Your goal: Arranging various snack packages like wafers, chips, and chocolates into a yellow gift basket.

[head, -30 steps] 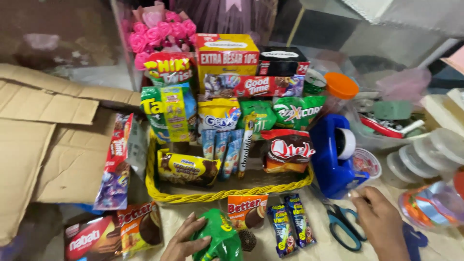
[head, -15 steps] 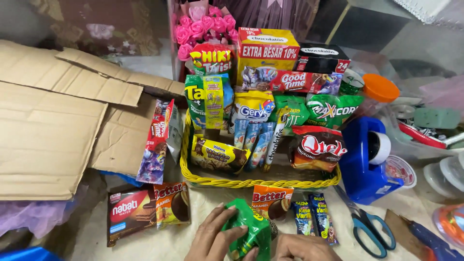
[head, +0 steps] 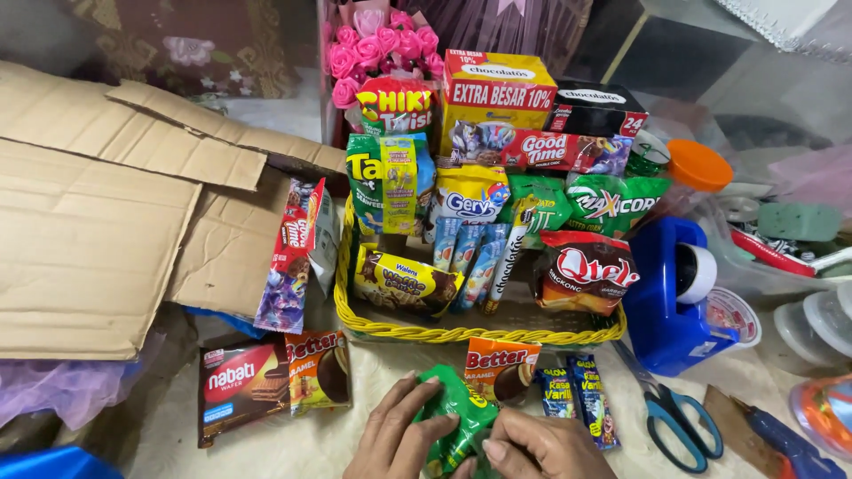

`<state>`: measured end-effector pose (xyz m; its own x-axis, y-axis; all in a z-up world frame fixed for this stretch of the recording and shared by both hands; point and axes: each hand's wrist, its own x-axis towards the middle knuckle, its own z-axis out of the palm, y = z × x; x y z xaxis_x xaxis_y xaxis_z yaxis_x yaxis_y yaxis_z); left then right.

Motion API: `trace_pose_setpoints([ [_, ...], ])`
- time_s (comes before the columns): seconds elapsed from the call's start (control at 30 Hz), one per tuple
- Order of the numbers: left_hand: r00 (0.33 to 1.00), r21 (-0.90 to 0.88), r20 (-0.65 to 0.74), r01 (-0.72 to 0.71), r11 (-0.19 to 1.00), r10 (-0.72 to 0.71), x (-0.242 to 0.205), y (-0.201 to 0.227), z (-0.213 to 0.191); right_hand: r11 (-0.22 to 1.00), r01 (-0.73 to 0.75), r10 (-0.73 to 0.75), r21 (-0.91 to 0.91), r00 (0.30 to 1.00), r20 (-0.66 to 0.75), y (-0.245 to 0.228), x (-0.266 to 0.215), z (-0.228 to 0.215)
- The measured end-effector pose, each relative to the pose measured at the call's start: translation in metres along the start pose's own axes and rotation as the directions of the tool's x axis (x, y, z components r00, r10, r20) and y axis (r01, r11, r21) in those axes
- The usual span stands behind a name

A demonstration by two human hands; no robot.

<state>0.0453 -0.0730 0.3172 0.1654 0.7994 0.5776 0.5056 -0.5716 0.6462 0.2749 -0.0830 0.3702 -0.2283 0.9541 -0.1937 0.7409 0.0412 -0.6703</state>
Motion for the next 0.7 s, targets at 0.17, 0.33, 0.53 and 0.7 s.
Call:
trace_pose_setpoints([
  [0.17, 1.0, 0.035, 0.022, 0.005, 0.999, -0.006, 0.007, 0.012, -0.01, 0.991, 0.052, -0.06, -0.127, 0.996, -0.063, -0.013, 0.003, -0.003],
  [0.33, 0.997, 0.137, -0.041, -0.062, 0.989, 0.068, 0.018, 0.015, -0.017, 0.972, 0.133, -0.149, -0.194, 0.986, -0.071, -0.024, 0.005, -0.001],
  [0.53, 0.996, 0.243, 0.035, -0.086, 0.966, 0.08, 0.018, 0.015, -0.018, 0.942, 0.237, -0.255, -0.239, 0.966, -0.046, -0.015, 0.003, 0.008],
  [0.7, 0.995, 0.23, 0.044, -0.095, 0.968, 0.087, 0.015, 0.02, -0.018, 0.919, 0.257, -0.28, -0.3, 0.959, -0.034, -0.009, 0.001, 0.018],
])
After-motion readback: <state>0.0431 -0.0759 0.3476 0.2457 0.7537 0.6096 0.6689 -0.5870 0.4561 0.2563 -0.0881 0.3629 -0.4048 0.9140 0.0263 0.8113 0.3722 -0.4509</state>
